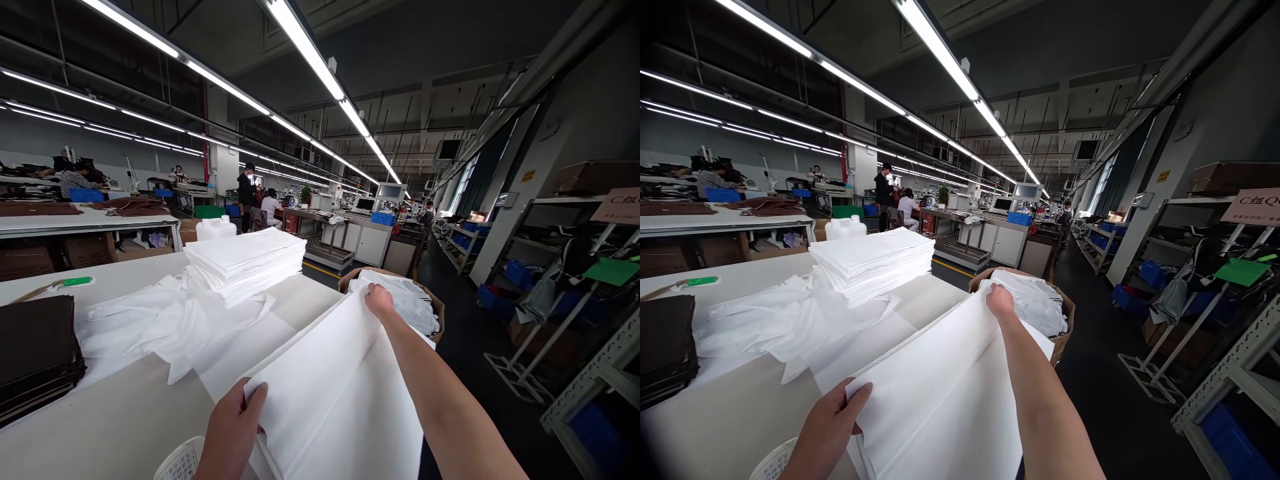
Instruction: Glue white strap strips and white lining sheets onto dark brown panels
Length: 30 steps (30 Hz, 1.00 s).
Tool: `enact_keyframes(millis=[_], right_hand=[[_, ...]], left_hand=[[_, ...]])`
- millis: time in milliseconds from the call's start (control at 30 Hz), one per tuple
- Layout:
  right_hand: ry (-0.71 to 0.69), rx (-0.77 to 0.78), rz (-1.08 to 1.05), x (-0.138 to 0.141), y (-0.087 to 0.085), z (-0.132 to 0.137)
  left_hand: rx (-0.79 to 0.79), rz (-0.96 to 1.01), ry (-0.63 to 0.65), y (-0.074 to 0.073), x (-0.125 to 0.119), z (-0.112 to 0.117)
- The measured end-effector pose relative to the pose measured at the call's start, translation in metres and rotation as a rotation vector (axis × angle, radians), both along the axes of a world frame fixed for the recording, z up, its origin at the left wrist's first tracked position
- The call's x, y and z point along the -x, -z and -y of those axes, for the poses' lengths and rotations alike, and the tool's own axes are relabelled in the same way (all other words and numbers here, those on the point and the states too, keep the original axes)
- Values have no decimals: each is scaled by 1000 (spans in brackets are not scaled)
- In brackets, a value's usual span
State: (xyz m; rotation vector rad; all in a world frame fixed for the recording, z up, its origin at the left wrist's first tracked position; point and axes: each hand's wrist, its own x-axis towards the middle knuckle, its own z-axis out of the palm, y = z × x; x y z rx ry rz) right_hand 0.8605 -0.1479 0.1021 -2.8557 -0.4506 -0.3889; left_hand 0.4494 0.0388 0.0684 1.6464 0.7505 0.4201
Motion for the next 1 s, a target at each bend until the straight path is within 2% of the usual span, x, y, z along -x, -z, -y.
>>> enact_keyframes(millis=[67, 133, 267, 400, 500, 600, 700, 733, 800, 833, 867, 933, 1000], right_hand=[[-9, -7, 6, -5, -2, 0], [-25, -6, -9, -8, -2, -1], [-38, 9, -54, -4, 11, -2], [-24, 3, -34, 7, 22, 1], [-36, -20, 34, 16, 18, 3], [-128, -51, 92, 37, 8, 5], [-367, -66, 65, 87, 0, 10], [-490, -67, 32, 111, -2, 14], [-845, -120, -101, 165, -7, 21], [-977, -115, -152, 193, -10, 25], [-1066, -106, -187, 219, -13, 27], [-1159, -36, -217, 263, -19, 29], [-1204, 49, -182, 290, -21, 23]], left_hand=[[102, 38, 3, -4, -1, 1], [130, 38, 4, -3, -3, 0], [25, -16, 29, 12, -9, -11], [10, -32, 30, 26, -13, -18], [6, -38, 28, 27, -14, -17], [11, -39, 24, 25, -15, -15], [30, -51, 23, 23, -15, -16], [36, -58, 24, 22, -15, -16], [40, -66, 23, 22, -14, -17], [38, -67, 20, 22, -12, -17], [36, -64, 16, 22, -10, -17], [35, -57, 9, 24, -4, -17], [34, -57, 9, 26, 6, -17]])
